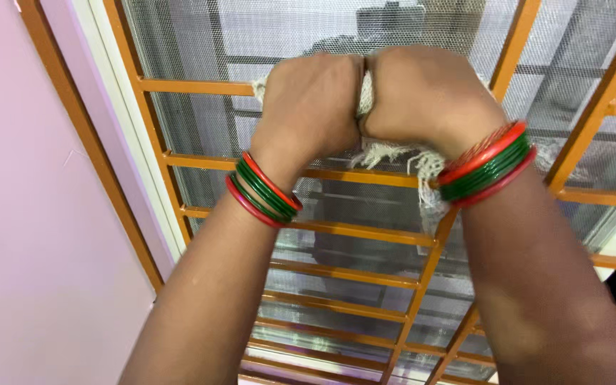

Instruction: The person wipes a window screen with a cloth by hand, moving the cloth across the mesh and the frame.

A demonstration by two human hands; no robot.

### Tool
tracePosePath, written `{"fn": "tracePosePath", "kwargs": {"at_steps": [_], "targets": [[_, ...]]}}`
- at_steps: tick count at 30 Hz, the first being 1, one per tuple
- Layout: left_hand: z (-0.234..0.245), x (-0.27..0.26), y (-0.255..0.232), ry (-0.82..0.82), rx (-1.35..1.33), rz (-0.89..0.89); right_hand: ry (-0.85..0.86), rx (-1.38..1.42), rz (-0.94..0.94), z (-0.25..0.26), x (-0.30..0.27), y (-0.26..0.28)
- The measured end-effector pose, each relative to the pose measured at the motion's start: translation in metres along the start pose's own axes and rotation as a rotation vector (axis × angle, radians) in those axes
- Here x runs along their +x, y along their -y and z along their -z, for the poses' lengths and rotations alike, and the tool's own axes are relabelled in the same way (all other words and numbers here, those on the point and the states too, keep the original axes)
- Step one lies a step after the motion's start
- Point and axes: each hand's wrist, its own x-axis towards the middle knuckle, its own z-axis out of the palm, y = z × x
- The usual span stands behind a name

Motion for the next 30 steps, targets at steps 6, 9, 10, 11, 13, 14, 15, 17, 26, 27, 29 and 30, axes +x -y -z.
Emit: {"fn": "tracePosePath", "kwargs": {"at_steps": [6,9,10,11,13,14,15,17,26,27,29,30], "targets": [[0.023,0.038,0.012,0.544,-0.169,0.153,0.421,0.141,-0.123,0.015,0.028,-0.011],[0.025,0.04,0.008,0.545,-0.195,0.127,0.411,0.177,-0.126,0.014,0.031,-0.013],[0.023,0.036,0.009,0.462,-0.16,0.124,0.406,0.17,-0.141,0.012,0.03,-0.013],[0.021,0.03,0.011,0.375,-0.122,0.12,0.366,0.165,-0.12,0.01,0.028,-0.014],[0.011,0.018,0.01,0.123,-0.05,0.056,0.282,0.158,-0.083,0.003,0.018,-0.015],[0.004,0.011,0.007,-0.043,-0.017,-0.005,0.141,0.099,-0.035,-0.002,0.012,-0.015],[-0.002,0.006,0.004,-0.208,0.015,-0.064,0.003,0.039,0.014,-0.009,0.005,-0.013],[-0.012,-0.003,0.001,-0.248,0.042,-0.03,-0.218,-0.046,0.072,-0.02,-0.008,-0.01],[-0.054,-0.041,0.003,-0.631,0.12,-0.088,-0.738,-0.255,0.04,-0.066,-0.044,0.031],[-0.056,-0.043,0.006,-0.684,0.114,-0.112,-0.788,-0.309,0.041,-0.069,-0.044,0.037],[-0.058,-0.043,0.009,-0.69,0.107,-0.098,-0.84,-0.374,0.035,-0.073,-0.041,0.044],[-0.059,-0.042,0.009,-0.692,0.103,-0.092,-0.842,-0.386,0.028,-0.074,-0.039,0.046]]}}
